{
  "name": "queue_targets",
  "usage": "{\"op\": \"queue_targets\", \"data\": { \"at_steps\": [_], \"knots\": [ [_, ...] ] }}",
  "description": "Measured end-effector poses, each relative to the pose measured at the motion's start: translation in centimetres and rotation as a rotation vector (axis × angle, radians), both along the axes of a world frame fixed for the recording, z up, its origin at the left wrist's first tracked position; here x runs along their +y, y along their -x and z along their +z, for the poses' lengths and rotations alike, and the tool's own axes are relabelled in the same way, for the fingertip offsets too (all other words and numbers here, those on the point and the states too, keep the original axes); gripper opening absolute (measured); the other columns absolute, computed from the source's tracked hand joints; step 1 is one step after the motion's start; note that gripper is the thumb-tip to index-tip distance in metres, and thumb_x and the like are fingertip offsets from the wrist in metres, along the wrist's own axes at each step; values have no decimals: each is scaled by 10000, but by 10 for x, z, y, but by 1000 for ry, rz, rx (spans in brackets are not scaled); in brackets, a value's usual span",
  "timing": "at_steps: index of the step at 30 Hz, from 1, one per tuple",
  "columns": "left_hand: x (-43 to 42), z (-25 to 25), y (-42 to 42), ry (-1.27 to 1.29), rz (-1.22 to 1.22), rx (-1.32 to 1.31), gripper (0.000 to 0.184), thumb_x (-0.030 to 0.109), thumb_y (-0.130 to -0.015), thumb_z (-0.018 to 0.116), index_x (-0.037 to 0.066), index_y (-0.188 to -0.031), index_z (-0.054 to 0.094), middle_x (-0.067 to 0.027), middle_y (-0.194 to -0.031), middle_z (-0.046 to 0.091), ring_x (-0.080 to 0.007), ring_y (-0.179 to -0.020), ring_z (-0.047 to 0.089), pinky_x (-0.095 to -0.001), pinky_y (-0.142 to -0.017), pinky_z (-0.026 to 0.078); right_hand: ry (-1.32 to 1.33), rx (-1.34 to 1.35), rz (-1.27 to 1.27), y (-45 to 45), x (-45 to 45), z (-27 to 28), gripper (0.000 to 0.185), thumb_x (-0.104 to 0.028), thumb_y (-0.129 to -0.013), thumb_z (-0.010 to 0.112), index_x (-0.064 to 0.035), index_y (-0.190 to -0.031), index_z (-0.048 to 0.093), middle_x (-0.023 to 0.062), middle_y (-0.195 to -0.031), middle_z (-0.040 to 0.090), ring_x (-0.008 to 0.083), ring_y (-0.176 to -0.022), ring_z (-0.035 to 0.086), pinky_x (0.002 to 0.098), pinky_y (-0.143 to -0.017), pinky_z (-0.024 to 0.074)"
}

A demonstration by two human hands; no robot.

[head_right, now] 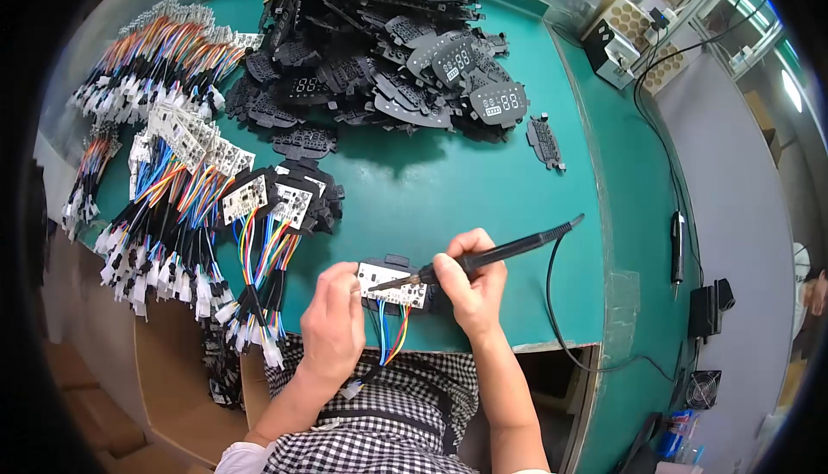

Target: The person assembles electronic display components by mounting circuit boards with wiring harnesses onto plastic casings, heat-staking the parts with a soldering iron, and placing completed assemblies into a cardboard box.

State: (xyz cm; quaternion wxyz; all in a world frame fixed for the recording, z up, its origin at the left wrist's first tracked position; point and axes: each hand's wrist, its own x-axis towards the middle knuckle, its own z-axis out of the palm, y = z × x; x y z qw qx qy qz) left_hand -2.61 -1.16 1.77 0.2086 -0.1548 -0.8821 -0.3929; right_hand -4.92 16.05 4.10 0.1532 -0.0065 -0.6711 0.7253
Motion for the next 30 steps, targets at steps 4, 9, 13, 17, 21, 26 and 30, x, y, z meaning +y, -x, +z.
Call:
{"op": "queue_targets", "data": {
  "at_steps": [4, 9, 13, 17, 21, 26, 30],
  "knots": [
    [-1, 3, 3, -104, 1, -27, 258, -119, -754, 561, -8, -963, 458, -179, -999, 551, -301, -765, 583, -341, -637, 483, -19, -32, 41, 0, -2, 4, 151, -71, -768, 624, -50, -780, 475, -52, -656, 449, 17, -572, 392, 179, -506, 308],
    [-2, 3, 2, -110, -9, -82, 250, -100, -755, 517, -25, -991, 487, -174, -1029, 544, -343, -818, 593, -375, -687, 501, -57, -41, 35, 1, -2, 1, 156, -80, -764, 632, -42, -782, 481, -41, -657, 467, 21, -570, 397, 179, -503, 308],
    [-2, 3, 3, -101, -4, -57, 292, -127, -756, 562, -10, -999, 450, -183, -980, 549, -291, -757, 579, -339, -648, 486, -56, -56, 44, 2, -2, 2, 160, -85, -762, 636, -41, -783, 484, -42, -654, 468, 22, -570, 400, 179, -501, 307],
    [-2, 2, 3, -98, -5, -45, 296, -125, -755, 565, -9, -1002, 451, -181, -978, 550, -292, -759, 580, -339, -647, 487, -77, -57, 34, 2, -2, 2, 162, -87, -762, 639, -40, -784, 485, -42, -651, 468, 23, -570, 405, 179, -503, 312],
    [-2, 2, 3, -87, -4, -43, 297, -123, -756, 565, -9, -1007, 452, -180, -978, 551, -291, -766, 582, -339, -648, 488, -84, -73, 29, 2, -2, 1, 167, -97, -762, 642, -40, -780, 487, -40, -654, 474, 25, -575, 413, 180, -508, 321],
    [-2, 3, 3, -83, -4, -49, 302, -125, -752, 566, -6, -1005, 451, -177, -974, 552, -294, -779, 581, -341, -651, 486, -102, -64, 38, 3, -1, 1, 167, -107, -767, 640, -35, -781, 490, -35, -657, 483, 28, -581, 424, 182, -515, 328],
    [-3, 2, 2, -82, -11, -52, 294, -115, -747, 547, -13, -1011, 466, -175, -993, 549, -319, -808, 586, -360, -673, 492, -113, -71, 42, 3, -1, 1, 165, -111, -769, 637, -30, -784, 494, -33, -659, 487, 30, -586, 431, 182, -519, 331]
  ]
}}
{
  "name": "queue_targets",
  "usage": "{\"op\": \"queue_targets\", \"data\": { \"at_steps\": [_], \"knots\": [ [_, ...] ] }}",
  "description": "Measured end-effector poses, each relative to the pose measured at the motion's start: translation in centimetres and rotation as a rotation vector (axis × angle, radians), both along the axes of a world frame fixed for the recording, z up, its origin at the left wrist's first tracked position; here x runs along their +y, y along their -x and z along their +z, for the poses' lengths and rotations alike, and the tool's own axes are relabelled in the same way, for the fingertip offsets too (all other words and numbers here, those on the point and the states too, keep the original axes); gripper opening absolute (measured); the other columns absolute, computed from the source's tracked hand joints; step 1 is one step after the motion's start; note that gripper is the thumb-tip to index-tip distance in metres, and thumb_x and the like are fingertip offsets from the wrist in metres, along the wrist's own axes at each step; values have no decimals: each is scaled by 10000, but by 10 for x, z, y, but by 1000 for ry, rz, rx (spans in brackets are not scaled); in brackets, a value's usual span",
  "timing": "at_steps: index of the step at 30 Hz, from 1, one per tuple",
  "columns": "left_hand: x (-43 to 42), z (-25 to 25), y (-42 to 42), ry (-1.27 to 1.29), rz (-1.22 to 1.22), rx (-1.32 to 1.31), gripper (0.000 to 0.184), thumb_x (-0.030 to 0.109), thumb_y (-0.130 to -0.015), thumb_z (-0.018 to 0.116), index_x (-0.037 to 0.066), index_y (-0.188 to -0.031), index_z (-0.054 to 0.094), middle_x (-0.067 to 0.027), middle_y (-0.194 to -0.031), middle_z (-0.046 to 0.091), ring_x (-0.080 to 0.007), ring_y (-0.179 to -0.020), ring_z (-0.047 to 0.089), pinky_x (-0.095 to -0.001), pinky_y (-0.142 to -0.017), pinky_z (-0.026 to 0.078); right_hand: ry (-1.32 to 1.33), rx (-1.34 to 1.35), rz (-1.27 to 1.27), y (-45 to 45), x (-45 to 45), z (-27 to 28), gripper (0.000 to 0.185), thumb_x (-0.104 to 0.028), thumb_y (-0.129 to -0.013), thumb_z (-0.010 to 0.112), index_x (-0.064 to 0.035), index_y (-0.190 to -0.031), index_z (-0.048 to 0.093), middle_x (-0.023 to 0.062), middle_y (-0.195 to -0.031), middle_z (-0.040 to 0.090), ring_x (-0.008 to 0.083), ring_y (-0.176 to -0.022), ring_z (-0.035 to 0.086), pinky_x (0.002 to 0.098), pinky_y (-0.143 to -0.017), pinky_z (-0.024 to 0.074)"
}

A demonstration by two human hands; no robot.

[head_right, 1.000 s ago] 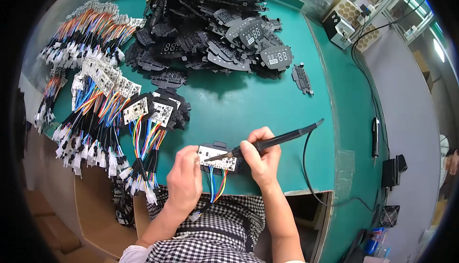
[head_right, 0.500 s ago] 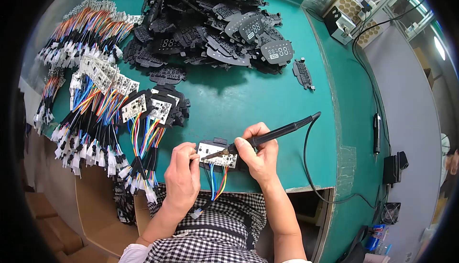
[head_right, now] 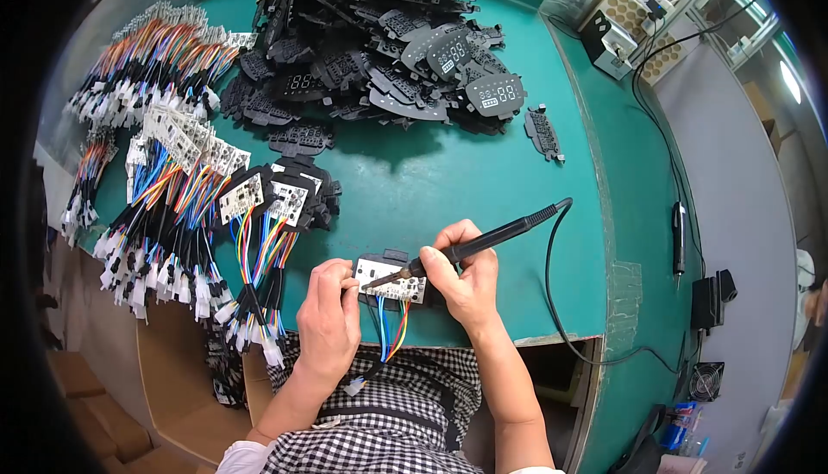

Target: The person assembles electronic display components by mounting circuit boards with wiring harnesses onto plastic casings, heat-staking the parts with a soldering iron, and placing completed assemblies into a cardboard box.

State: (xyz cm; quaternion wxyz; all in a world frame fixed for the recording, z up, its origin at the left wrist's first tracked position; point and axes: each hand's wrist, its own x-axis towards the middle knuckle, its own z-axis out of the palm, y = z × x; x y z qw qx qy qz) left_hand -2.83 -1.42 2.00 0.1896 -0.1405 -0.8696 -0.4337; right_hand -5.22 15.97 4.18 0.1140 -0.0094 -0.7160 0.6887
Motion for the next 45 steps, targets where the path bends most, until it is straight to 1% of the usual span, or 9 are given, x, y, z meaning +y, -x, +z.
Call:
{"op": "queue_targets", "data": {
  "at_steps": [1, 5, 7, 34, 37, 40, 42, 45],
  "knots": [
    [0, 0, 0, -2, -4, -12, 289, -103, -747, 527, -22, -1022, 484, -176, -1019, 546, -343, -832, 593, -375, -694, 500, 0, 1, -1, 0, 0, 0, 165, -111, -769, 637, -30, -784, 494, -33, -659, 487, 30, -586, 431, 182, -519, 331],
    [0, -1, 0, -4, -4, -11, 292, -103, -747, 526, -21, -1024, 484, -175, -1018, 547, -342, -833, 592, -375, -694, 500, -2, -2, -3, 0, 0, 0, 166, -111, -764, 637, -30, -779, 493, -31, -662, 490, 31, -587, 431, 184, -519, 332],
    [1, 1, 0, 0, 7, 5, 305, -131, -742, 568, -4, -991, 446, -172, -953, 555, -306, -790, 579, -350, -651, 481, 2, -6, -3, 0, 0, 0, 167, -110, -763, 637, -30, -778, 492, -31, -663, 490, 31, -587, 431, 185, -519, 332],
    [0, 1, 0, 14, 4, 18, 280, -121, -750, 567, -9, -984, 460, -172, -948, 550, -309, -788, 583, -352, -638, 484, 9, -4, 17, -2, 0, 2, 155, -90, -754, 635, -39, -766, 490, -39, -662, 477, 26, -575, 412, 185, -506, 320],
    [0, 0, 1, -1, 6, 30, 283, -121, -750, 566, -8, -987, 462, -171, -952, 552, -309, -787, 585, -349, -638, 485, 149, 134, -16, -1, 6, -7, 150, -56, -756, 619, -56, -775, 470, -46, -678, 442, 24, -573, 388, 181, -511, 309],
    [0, 1, 0, -5, 3, 19, 271, -111, -756, 564, -5, -987, 470, -171, -958, 553, -315, -794, 584, -350, -647, 484, 180, 178, -83, -1, 5, -4, 145, -49, -758, 610, -61, -778, 467, -44, -688, 442, 26, -573, 384, 179, -512, 302],
    [1, -1, 0, -13, -2, 23, 261, -101, -761, 564, -2, -986, 475, -171, -958, 553, -320, -796, 582, -354, -652, 483, 181, 169, -51, -3, 9, -8, 142, -48, -757, 607, -63, -781, 468, -30, -716, 450, 40, -604, 396, 189, -530, 316],
    [0, 2, -1, -2, 14, 18, 228, -61, -779, 567, 9, -983, 494, -174, -972, 549, -344, -812, 577, -371, -672, 484, 151, 199, -142, -1, 9, -9, 129, -44, -752, 586, -62, -785, 463, 0, -751, 456, 69, -667, 404, 213, -586, 340]
  ]
}}
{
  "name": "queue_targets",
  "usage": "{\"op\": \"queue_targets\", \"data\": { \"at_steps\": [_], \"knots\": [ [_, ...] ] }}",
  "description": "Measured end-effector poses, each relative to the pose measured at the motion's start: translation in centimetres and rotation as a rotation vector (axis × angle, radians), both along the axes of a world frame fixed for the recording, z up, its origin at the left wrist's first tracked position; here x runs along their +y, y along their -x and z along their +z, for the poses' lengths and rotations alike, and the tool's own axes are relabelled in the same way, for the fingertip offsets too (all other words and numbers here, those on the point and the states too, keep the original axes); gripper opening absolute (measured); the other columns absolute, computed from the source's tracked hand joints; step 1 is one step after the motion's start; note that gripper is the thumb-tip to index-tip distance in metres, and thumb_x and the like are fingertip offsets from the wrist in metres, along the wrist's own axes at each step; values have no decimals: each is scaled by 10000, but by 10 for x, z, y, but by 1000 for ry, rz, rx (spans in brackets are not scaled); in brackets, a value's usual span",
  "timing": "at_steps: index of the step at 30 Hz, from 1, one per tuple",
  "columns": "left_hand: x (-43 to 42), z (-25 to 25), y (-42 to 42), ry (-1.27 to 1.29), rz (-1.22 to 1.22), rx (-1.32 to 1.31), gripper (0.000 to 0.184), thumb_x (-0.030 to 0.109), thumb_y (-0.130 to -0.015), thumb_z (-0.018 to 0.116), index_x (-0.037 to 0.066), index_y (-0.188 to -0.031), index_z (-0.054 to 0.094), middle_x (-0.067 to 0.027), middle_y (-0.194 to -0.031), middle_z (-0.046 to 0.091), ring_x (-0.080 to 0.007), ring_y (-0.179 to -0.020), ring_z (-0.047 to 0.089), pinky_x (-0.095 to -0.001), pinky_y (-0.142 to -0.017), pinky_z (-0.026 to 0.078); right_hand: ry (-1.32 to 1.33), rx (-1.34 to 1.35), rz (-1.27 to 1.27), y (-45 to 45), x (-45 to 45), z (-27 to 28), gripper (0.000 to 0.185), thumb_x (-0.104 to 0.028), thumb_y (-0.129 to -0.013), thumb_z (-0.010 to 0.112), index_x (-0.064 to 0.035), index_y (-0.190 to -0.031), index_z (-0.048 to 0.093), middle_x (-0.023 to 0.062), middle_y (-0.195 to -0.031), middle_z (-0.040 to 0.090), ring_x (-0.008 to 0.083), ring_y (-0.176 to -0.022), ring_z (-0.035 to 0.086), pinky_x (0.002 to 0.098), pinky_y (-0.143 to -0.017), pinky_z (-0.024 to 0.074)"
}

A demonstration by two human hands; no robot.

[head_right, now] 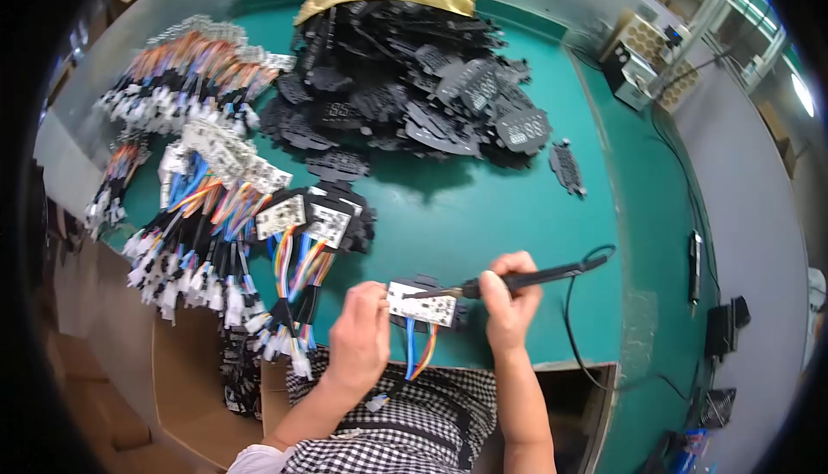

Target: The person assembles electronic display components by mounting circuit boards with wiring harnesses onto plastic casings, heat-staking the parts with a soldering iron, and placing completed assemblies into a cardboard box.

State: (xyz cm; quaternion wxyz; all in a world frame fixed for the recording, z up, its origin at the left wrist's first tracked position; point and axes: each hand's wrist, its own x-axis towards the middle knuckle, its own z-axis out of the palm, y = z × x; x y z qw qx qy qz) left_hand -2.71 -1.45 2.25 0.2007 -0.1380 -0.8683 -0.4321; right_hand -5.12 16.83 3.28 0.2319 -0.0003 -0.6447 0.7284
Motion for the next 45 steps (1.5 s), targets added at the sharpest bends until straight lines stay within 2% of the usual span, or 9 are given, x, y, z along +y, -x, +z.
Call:
{"op": "queue_targets", "data": {
  "at_steps": [8, 12, 14, 15, 20, 27, 29, 33, 45],
  "knots": [
    [-2, 5, -3, 71, -60, -33, 329, -85, -732, 496, 7, -1048, 478, -155, -1056, 512, -347, -822, 587, -386, -678, 491, 100, 54, -99, 1, 3, 6, 140, -102, -794, 575, -73, -794, 438, -15, -680, 417, 45, -552, 334, 193, -471, 254],
    [-11, 24, 0, 110, -123, 143, 305, -21, -728, 548, -14, -1033, 524, -195, -1056, 529, -337, -950, 543, -397, -869, 441, 169, 23, -228, 0, 2, 21, 136, -51, -768, 551, -95, -736, 426, -50, -646, 359, 28, -521, 298, 189, -456, 231],
    [-29, 54, 3, 96, 72, 224, 280, -5, -729, 610, -2, -998, 533, -152, -1017, 562, -323, -917, 563, -379, -780, 471, 131, 58, -277, 1, 6, 17, 124, -54, -765, 545, -99, -741, 432, -50, -652, 362, 26, -520, 296, 188, -454, 226],
    [-43, 66, 5, 108, 193, 235, 297, 15, -724, 632, 8, -1004, 533, -145, -1005, 566, -319, -906, 564, -380, -771, 472, 103, 20, -247, -2, 15, 10, 106, -108, -792, 554, -85, -827, 456, -32, -719, 387, 41, -600, 377, 168, -496, 318],
    [-82, 62, 23, 449, 465, -173, 318, 279, -783, 638, 63, -933, 460, -155, -761, 589, -332, -728, 608, -429, -611, 498, 162, 62, -160, 2, 20, 9, 115, -146, -850, 532, -107, -775, 453, -28, -648, 397, 29, -523, 324, 178, -441, 256],
    [-83, 54, 28, 106, 381, -64, 147, 101, -811, 558, 29, -926, 501, -165, -795, 590, -353, -768, 591, -432, -653, 471, 220, 79, -215, 1, 21, -1, 91, -139, -843, 533, -106, -820, 451, -53, -669, 387, 2, -528, 296, 166, -434, 224],
    [-80, 65, 22, 41, 357, 72, 156, 53, -787, 614, 27, -923, 542, -151, -738, 603, -283, -646, 609, -370, -598, 478, 204, 66, -153, -4, 20, 8, 91, -118, -843, 525, -92, -814, 443, -41, -660, 395, 9, -503, 285, 172, -425, 218],
    [-69, 67, 23, 102, 269, 84, 191, 43, -768, 633, 33, -946, 564, -128, -738, 596, -269, -648, 597, -339, -598, 467, 252, 88, -116, -5, 19, 10, 130, -87, -813, 552, -80, -786, 424, -31, -615, 399, 29, -483, 324, 177, -430, 252],
    [-47, 19, 19, 681, 323, 26, 702, 156, -681, 730, 47, -1280, 381, -173, -1135, 470, -319, -901, 546, -399, -741, 464, 194, 61, -98, -7, 20, 9, 149, -129, -807, 565, -65, -785, 433, -2, -637, 433, 35, -493, 318, 179, -457, 261]
  ]
}}
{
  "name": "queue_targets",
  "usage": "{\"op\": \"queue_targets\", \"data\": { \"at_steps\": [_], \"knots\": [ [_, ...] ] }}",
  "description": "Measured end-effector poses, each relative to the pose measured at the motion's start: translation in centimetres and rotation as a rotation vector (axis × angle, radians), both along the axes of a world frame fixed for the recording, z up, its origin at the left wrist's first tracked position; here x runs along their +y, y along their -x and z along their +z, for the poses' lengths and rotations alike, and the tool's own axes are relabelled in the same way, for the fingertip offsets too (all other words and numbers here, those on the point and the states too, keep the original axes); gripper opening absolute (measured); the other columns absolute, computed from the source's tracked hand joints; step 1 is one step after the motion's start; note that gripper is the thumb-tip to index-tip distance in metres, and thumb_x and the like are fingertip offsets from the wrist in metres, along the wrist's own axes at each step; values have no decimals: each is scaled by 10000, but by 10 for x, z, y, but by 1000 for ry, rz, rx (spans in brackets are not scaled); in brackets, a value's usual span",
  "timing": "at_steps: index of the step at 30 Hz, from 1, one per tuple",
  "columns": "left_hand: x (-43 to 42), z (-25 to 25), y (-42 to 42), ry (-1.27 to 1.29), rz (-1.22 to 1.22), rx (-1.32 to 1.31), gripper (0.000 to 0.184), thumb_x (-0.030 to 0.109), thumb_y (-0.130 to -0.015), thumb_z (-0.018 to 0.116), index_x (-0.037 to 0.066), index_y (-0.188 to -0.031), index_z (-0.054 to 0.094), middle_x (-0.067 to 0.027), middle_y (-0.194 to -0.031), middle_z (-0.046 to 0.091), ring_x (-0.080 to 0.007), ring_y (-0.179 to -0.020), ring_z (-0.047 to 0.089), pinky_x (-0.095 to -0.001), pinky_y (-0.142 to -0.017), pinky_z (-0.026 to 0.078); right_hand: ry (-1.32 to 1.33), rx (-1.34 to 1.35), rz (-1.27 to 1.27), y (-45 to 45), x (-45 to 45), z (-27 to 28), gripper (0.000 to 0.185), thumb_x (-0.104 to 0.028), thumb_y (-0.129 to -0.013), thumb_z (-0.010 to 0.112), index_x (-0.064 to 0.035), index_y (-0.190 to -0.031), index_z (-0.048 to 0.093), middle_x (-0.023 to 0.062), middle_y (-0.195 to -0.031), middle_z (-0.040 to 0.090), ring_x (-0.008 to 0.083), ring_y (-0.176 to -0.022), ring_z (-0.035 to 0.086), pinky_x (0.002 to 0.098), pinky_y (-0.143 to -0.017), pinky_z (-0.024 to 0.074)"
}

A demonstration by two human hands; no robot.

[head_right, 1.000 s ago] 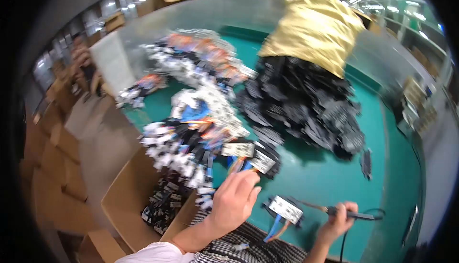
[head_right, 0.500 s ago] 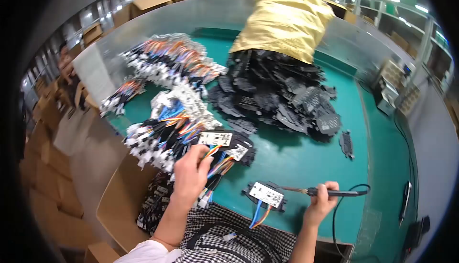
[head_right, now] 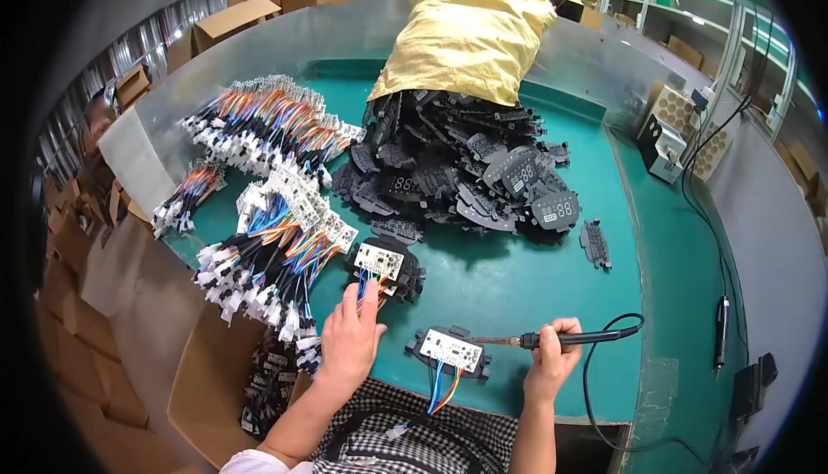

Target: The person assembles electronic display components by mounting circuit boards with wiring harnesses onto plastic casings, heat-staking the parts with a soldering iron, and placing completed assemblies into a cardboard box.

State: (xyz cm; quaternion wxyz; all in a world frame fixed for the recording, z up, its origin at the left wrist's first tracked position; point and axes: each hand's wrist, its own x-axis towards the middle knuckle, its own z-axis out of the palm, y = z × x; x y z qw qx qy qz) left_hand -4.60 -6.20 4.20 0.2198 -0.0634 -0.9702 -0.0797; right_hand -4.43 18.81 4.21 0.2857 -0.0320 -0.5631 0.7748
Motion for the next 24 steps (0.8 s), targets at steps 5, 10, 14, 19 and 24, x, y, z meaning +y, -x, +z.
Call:
{"op": "queue_targets", "data": {
  "at_steps": [5, 10, 14, 19, 24],
  "knots": [
    [7, -14, 11, 309, 140, 106, 556, 83, -791, 549, 41, -1316, 372, -141, -1154, 478, -187, -718, 528, -276, -538, 460, 38, 49, 9, 0, -4, 4, 153, -130, -809, 565, -63, -787, 428, -10, -629, 408, 33, -497, 318, 178, -442, 247],
    [0, -7, 28, 233, 176, 31, 620, -13, -747, 537, 36, -1337, 352, -149, -1159, 465, -238, -788, 537, -308, -610, 497, 36, 39, 2, 0, -4, 3, 148, -122, -816, 558, -57, -794, 427, -9, -634, 400, 37, -506, 324, 171, -437, 245],
    [2, -2, 41, 137, 178, -27, 618, -34, -752, 522, 43, -1339, 346, -171, -1176, 455, -296, -820, 540, -359, -654, 498, 46, 57, -8, 1, 0, 1, 142, -113, -818, 562, -60, -798, 432, -3, -642, 416, 37, -510, 327, 170, -442, 253],
    [-5, -8, 30, 137, 150, -19, 657, 44, -769, 580, 65, -1368, 312, -183, -1262, 427, -283, -915, 534, -398, -797, 451, 80, 57, -6, 1, 5, 0, 120, -90, -818, 558, -61, -798, 443, 9, -645, 450, 42, -510, 343, 181, -452, 275],
    [0, 20, 19, 41, 63, 37, 634, 58, -757, 640, 31, -1326, 360, -227, -1180, 472, -357, -971, 501, -438, -855, 408, 96, 68, -21, 1, 7, -1, 127, -96, -823, 563, -65, -794, 443, 3, -649, 454, 38, -511, 351, 178, -453, 282]
  ]
}}
